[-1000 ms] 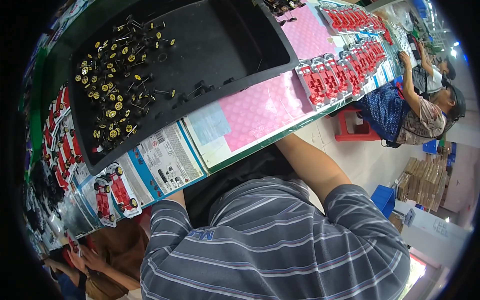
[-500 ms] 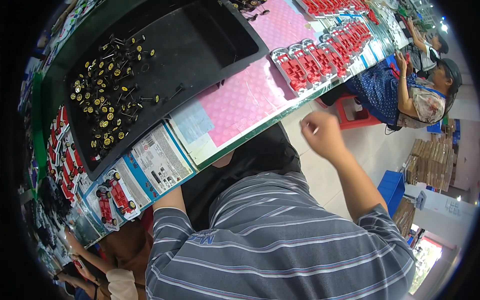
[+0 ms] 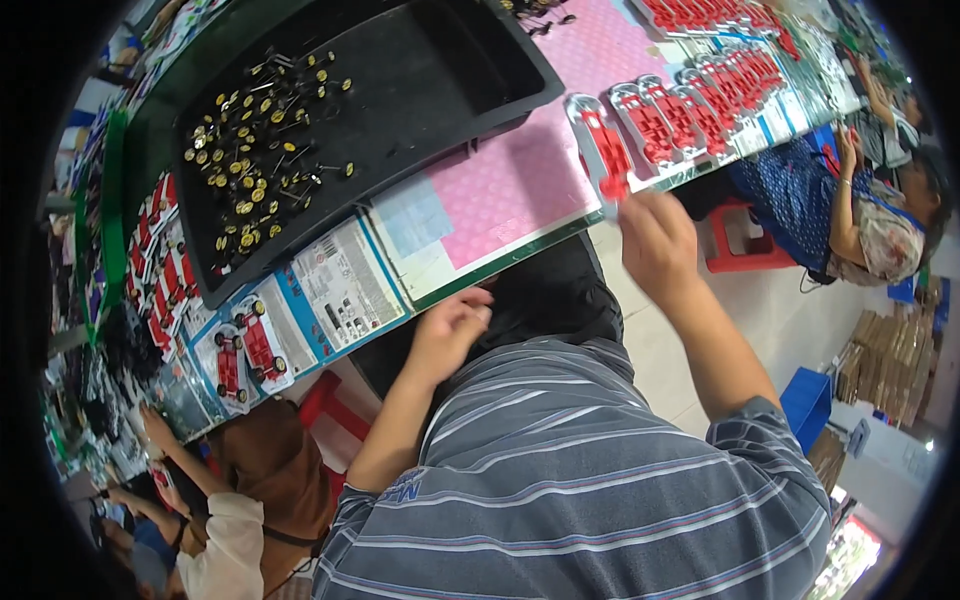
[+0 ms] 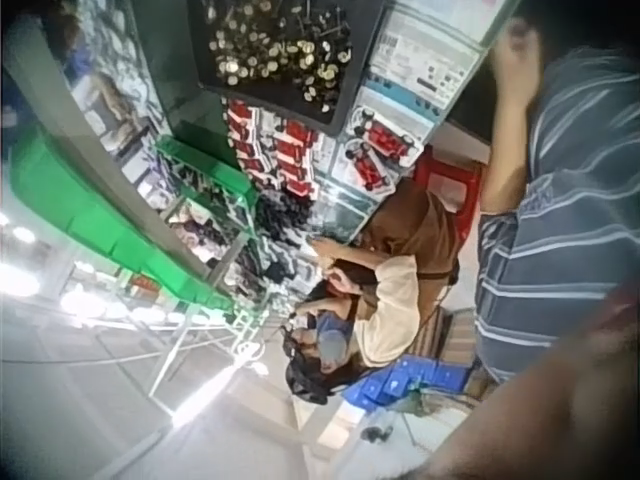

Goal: The person assembles toy cars by snapping wheel axles into toy car chassis by hand, placing the assembled cars onto the table, and transferring additional wheel axles into a tray.

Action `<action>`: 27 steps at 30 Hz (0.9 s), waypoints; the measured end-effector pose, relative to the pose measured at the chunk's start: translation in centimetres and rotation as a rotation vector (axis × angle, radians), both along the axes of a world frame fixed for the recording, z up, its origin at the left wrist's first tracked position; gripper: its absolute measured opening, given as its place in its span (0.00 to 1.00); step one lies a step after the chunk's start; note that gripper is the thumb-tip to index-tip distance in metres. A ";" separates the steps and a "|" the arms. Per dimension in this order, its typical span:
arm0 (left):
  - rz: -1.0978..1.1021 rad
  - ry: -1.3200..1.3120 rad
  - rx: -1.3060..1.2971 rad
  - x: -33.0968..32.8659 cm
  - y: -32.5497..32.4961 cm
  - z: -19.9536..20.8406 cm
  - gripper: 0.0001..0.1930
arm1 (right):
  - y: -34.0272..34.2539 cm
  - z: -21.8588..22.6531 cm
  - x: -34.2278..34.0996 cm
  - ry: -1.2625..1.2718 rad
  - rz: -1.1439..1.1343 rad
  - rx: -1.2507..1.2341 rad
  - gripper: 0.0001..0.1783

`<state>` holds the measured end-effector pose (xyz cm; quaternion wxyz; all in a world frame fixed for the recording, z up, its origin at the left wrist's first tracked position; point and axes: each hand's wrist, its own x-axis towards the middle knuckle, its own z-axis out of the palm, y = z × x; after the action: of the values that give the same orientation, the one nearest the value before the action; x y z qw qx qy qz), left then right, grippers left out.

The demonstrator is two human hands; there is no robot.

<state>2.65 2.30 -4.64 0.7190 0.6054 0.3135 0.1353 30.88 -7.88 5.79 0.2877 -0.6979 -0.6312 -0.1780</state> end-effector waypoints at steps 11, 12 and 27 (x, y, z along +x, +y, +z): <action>0.185 -0.679 -0.431 2.1 2.6 8.4 0.36 | 2.0 5.9 -4.6 0.892 0.462 0.071 0.10; 0.219 -0.660 -0.343 1.5 3.5 8.7 0.36 | 3.8 6.8 -2.6 0.945 0.258 -0.053 0.08; 0.394 -0.392 0.066 1.1 7.5 5.4 0.28 | 23.4 -2.3 14.6 0.075 -0.011 -0.314 0.14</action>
<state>3.74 9.85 0.72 0.7057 0.5181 0.2756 0.3970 45.52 15.49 3.54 0.1974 -0.7439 -0.6363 -0.0524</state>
